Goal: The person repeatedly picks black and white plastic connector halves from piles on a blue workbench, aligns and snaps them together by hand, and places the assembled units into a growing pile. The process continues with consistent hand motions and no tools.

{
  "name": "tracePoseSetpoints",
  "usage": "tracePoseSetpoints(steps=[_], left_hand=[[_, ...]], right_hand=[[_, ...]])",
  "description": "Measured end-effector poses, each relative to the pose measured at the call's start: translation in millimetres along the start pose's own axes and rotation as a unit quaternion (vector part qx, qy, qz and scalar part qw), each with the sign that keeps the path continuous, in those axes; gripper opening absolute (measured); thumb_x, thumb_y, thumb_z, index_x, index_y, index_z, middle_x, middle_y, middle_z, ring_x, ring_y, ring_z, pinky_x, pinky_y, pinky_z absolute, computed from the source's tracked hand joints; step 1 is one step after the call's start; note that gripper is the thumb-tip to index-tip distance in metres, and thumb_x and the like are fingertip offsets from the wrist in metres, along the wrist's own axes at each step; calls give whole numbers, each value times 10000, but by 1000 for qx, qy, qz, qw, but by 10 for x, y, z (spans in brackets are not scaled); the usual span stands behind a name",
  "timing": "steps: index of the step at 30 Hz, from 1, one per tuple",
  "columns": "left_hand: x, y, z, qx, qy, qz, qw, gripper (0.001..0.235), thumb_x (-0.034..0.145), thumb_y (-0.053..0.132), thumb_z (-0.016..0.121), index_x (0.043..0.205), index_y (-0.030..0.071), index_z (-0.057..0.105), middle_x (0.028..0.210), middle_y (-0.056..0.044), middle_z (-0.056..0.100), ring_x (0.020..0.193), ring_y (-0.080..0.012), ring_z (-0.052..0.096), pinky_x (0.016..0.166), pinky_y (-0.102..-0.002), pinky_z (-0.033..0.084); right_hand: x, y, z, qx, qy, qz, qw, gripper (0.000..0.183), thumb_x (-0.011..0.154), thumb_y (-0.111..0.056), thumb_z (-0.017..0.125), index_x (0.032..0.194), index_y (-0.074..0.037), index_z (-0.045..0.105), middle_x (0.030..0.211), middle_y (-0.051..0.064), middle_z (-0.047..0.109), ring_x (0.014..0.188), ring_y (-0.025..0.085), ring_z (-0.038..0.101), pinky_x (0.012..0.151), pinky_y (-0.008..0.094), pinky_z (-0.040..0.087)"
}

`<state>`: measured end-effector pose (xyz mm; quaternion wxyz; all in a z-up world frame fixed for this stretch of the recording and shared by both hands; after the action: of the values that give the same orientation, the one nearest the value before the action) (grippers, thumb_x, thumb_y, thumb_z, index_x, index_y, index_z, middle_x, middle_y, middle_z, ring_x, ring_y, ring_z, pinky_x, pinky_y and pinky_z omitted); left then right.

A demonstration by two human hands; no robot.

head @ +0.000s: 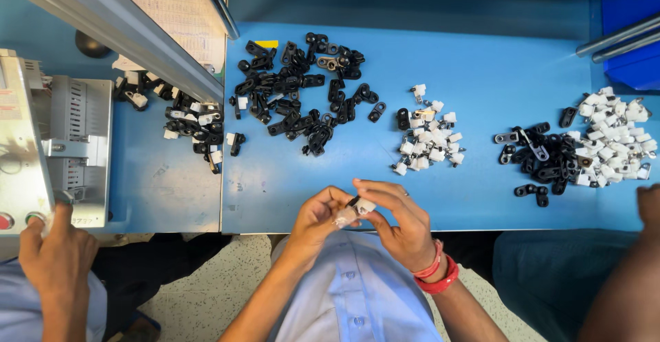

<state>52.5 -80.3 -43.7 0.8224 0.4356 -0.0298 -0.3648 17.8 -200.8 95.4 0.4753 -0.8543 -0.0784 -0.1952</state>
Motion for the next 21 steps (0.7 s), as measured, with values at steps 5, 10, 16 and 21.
tracePoseSetpoints(steps=[5, 10, 16, 21], left_hand=[[-234, -168, -313, -7, 100, 18, 995, 200, 963, 124, 684, 1038, -59, 716, 954, -105, 742, 831, -164, 676, 754, -330, 562], [-380, -141, -419, -10, 123, 42, 991, 253, 1002, 159, 617, 1083, -42, 749, 926, -104, 759, 819, -159, 692, 788, -309, 565], [-269, 38, -472, 25, 118, 105, 987, 142, 993, 75, 680, 1059, -45, 713, 986, -87, 749, 875, -136, 688, 824, -282, 566], [-121, 92, -343, 159, 52, 72, 983, 92, 960, 26, 738, 1033, -29, 739, 928, -70, 750, 810, -97, 645, 744, -245, 524]], right_hand=[[-18, -68, 128, -76, -33, -8, 997, 332, 783, 49, 793, 1073, -39, 657, 1125, 140, 715, 1025, 306, 696, 939, 359, 529], [-138, -63, 247, -65, 83, 22, 994, 279, 822, 65, 750, 1042, -37, 612, 1099, 118, 711, 1020, 271, 709, 1107, 485, 499], [-109, 87, 339, 32, 17, 13, 999, 302, 835, -93, 832, 1046, -46, 621, 1075, 73, 746, 1029, 239, 746, 1130, 510, 462], [-75, 174, 298, 16, -114, -18, 993, 415, 742, -330, 884, 1028, -82, 713, 981, 38, 710, 941, 237, 672, 1039, 458, 503]])
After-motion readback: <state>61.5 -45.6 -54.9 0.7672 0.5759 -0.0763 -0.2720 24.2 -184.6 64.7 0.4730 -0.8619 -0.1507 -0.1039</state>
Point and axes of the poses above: each hand's wrist, its own x-axis towards the middle knuckle, its own z-axis out of the palm, y = z × x, the point moved 9 cm from there along x, towards the middle knuckle
